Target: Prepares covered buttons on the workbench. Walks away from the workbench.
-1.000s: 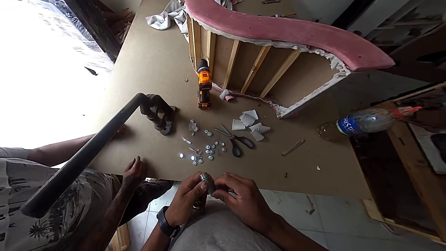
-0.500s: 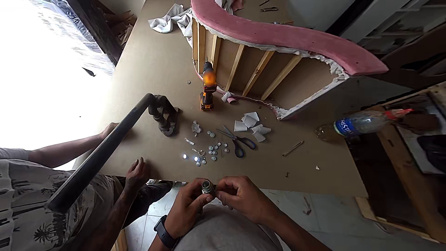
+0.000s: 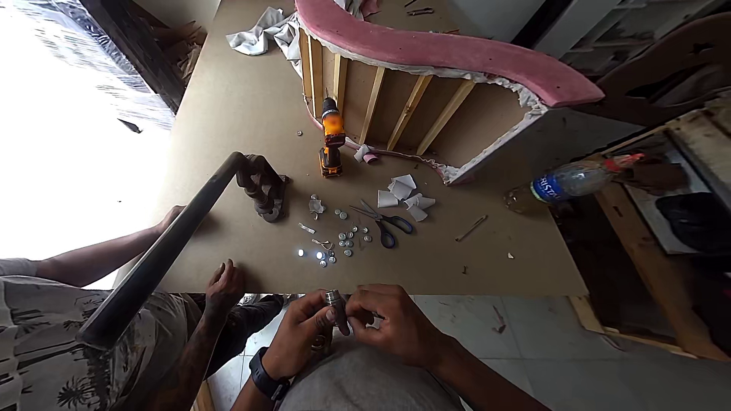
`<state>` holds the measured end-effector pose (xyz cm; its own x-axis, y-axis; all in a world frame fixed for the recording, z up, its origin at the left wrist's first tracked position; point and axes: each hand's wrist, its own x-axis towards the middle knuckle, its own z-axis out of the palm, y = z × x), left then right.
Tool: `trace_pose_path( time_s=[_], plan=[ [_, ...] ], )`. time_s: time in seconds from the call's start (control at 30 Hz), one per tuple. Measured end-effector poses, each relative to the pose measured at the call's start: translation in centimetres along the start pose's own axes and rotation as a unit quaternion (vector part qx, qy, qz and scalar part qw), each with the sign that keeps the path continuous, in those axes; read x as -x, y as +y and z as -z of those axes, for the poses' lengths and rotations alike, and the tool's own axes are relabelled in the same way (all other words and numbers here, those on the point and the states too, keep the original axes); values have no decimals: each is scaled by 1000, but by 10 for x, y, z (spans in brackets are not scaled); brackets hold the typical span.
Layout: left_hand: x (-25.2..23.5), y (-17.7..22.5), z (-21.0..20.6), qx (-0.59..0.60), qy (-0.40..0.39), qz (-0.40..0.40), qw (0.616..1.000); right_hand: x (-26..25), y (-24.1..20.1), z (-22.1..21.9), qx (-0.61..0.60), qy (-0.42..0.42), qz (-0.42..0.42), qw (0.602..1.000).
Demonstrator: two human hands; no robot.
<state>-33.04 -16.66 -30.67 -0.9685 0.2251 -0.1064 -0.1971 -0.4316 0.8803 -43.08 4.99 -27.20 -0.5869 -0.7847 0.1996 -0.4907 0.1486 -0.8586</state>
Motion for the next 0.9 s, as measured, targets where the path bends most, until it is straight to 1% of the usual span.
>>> trace_pose_path(
  time_s=[0.07, 0.1, 0.13, 0.2, 0.3, 0.37, 0.43, 0.53, 0.73, 0.83, 0.9],
  plan=[
    [1, -2, 1, 55, -16, 12, 998, -4, -1, 1, 42, 7, 75, 996],
    [1, -2, 1, 73, -21, 13, 997, -4, 0, 2, 47, 11, 88, 995],
    [0, -3, 0, 80, -23, 9, 997, -4, 1, 3, 39, 10, 82, 996],
    [-1, -2, -2, 65, -20, -9, 998, 1, 1, 4, -18, 6, 17, 1000],
    [-4, 1, -4, -13, -5, -28, 1000, 6, 1, 5, -94, -3, -113, 989],
    [-4, 3, -5, -78, 3, -25, 997, 6, 1, 4, -96, -20, -173, 980],
    [-3, 5, -4, -133, 7, -28, 991, 5, 3, 5, -91, -40, -205, 974],
    [-4, 4, -1, -194, -1, -35, 980, 3, 7, 6, -88, -63, -215, 970],
    [-6, 1, -1, -290, 11, -66, 955, 2, 11, 6, -65, -65, -215, 972],
    [-6, 5, -4, -318, 22, -77, 945, 0, 13, 8, -49, -76, -212, 973],
    [-5, 7, -6, -331, 30, -78, 940, 0, 13, 7, -48, -67, -207, 975]
  ],
)
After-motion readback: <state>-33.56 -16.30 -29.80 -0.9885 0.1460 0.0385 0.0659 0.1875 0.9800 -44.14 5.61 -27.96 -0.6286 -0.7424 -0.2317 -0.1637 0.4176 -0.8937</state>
